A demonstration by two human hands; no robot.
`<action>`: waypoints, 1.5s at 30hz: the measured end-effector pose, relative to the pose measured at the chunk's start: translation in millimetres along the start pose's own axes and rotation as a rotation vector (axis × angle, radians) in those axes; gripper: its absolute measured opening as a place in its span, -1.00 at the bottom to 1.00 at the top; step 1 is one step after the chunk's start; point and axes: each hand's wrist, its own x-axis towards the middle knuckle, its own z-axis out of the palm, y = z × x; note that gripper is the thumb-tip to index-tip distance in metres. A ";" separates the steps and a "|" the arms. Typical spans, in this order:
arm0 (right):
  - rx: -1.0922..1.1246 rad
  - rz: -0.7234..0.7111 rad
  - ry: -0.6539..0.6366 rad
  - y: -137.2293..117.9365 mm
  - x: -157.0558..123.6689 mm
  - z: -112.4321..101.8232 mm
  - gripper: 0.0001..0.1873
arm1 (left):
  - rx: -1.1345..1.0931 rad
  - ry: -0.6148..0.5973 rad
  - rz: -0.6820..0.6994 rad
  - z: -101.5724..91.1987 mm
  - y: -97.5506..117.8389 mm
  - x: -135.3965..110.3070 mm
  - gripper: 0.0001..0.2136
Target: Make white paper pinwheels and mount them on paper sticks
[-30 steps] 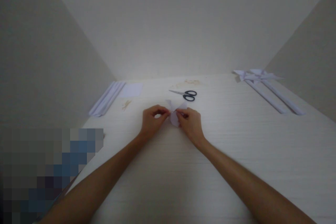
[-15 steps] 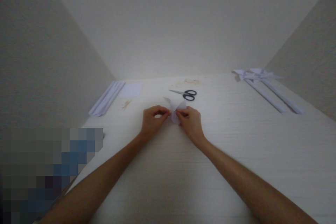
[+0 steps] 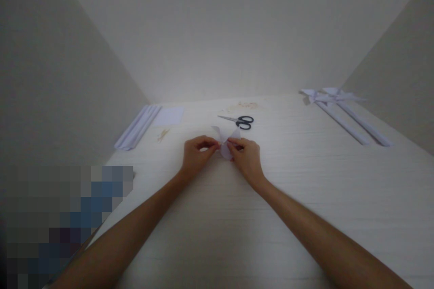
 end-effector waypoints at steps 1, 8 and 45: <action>0.009 0.009 0.002 -0.1 0.2 0.2 -0.73 | -0.003 0.000 -0.001 0.1 -0.5 0.1 -0.98; 0.010 -0.010 0.017 -1.6 1.0 -0.1 -0.84 | -0.006 0.010 -0.008 0.3 -0.7 0.1 -0.97; -0.062 -0.005 -0.031 1.6 2.8 0.1 -0.78 | -0.248 0.029 -0.251 -0.2 5.1 3.6 -0.97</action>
